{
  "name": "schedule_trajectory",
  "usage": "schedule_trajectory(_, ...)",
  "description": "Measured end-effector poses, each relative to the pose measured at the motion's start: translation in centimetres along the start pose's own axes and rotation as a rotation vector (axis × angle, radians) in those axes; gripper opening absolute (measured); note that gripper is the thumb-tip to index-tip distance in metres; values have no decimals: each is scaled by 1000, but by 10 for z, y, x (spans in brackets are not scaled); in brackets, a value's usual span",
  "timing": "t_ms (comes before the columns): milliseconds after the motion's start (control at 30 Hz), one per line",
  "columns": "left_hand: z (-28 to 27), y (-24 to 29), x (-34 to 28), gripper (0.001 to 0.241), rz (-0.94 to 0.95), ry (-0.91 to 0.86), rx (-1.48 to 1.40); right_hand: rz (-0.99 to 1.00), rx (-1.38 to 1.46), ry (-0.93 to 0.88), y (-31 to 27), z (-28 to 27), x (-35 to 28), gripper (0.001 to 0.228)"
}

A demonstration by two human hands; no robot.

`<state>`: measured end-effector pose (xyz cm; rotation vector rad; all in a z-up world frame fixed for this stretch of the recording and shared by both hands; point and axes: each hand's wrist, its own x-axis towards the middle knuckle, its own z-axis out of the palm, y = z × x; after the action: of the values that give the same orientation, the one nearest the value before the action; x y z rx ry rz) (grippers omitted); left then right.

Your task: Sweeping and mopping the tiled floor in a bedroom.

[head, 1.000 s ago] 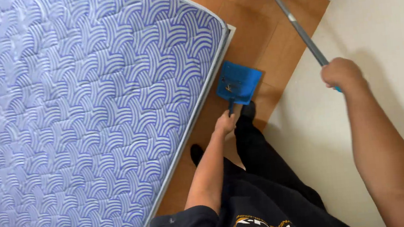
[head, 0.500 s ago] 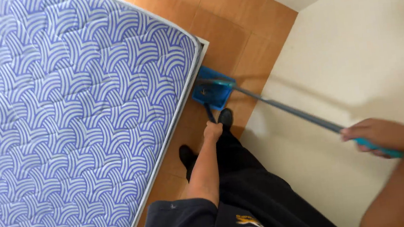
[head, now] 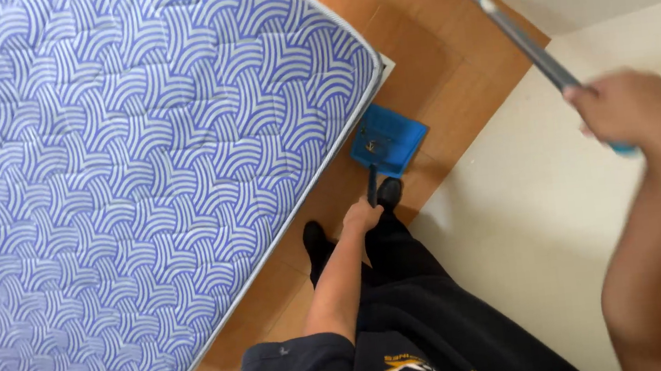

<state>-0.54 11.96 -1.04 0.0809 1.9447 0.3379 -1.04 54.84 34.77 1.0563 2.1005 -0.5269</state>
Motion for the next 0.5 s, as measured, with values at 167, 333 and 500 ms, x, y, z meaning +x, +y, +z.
schedule_trajectory(167, 8, 8, -32, 72, -20, 25, -13, 89, -24, 137, -5, 47, 96, 38)
schedule_trajectory(333, 2, 0, -35, 68, -24, 0, 16, 220, 21, 241, 51, 107, 93, 43)
schedule_trajectory(500, 35, -25, 5, 67, 117, -14, -11, 154, -50, 22, 197, 267, 124, 43)
